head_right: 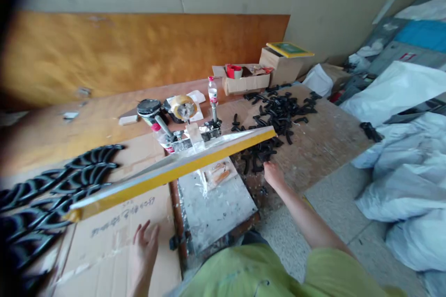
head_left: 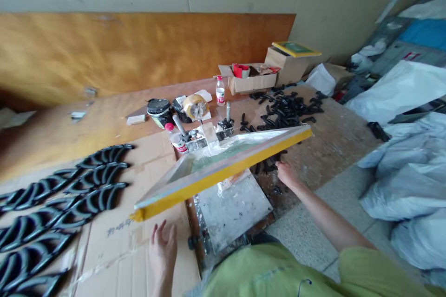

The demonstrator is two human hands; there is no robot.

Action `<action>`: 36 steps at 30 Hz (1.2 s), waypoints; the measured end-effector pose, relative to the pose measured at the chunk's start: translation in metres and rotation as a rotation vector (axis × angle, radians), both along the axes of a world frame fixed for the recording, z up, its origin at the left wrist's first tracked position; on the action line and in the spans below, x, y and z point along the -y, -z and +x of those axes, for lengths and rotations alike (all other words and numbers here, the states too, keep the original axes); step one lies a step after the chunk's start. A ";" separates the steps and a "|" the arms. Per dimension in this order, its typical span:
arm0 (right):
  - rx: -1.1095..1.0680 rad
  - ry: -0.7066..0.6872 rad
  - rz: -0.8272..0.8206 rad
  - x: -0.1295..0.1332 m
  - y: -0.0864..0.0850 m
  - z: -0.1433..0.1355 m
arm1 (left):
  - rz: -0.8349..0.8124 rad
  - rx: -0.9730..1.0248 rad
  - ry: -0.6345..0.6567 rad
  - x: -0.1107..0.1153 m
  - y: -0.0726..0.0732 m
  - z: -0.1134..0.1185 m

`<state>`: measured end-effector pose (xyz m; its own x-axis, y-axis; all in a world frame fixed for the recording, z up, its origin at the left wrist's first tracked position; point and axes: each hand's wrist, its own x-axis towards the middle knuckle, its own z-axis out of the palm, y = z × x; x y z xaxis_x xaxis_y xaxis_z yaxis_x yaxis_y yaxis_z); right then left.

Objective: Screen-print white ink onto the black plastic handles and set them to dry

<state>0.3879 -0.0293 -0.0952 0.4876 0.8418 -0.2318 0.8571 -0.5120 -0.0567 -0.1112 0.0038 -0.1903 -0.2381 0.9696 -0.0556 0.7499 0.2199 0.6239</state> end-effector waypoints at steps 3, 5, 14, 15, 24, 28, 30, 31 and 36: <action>-0.012 -0.007 -0.064 0.008 0.018 0.024 | 0.009 0.103 -0.067 0.011 -0.014 0.027; -0.076 -0.043 -0.048 0.008 0.020 0.039 | 0.054 0.174 -0.109 0.016 -0.026 0.045; -1.073 -0.014 0.359 -0.069 -0.023 -0.014 | 0.173 0.472 -0.282 0.027 -0.099 0.120; -1.045 -0.036 0.313 -0.076 -0.024 -0.034 | 0.180 0.473 -0.285 0.026 -0.105 0.126; -0.304 -0.441 0.224 -0.079 -0.026 -0.092 | 0.279 0.508 -0.259 0.009 -0.140 0.124; -0.253 -0.806 0.415 -0.072 -0.014 -0.098 | 0.407 0.777 -0.215 -0.022 -0.187 0.131; -0.299 -0.951 0.360 -0.072 -0.004 -0.107 | 0.403 0.929 -0.136 -0.038 -0.213 0.142; -0.319 -0.987 0.330 -0.072 0.000 -0.110 | 0.386 0.980 -0.092 -0.044 -0.223 0.148; -0.392 -0.765 0.356 -0.080 -0.007 -0.073 | 0.399 1.026 -0.032 -0.035 -0.232 0.155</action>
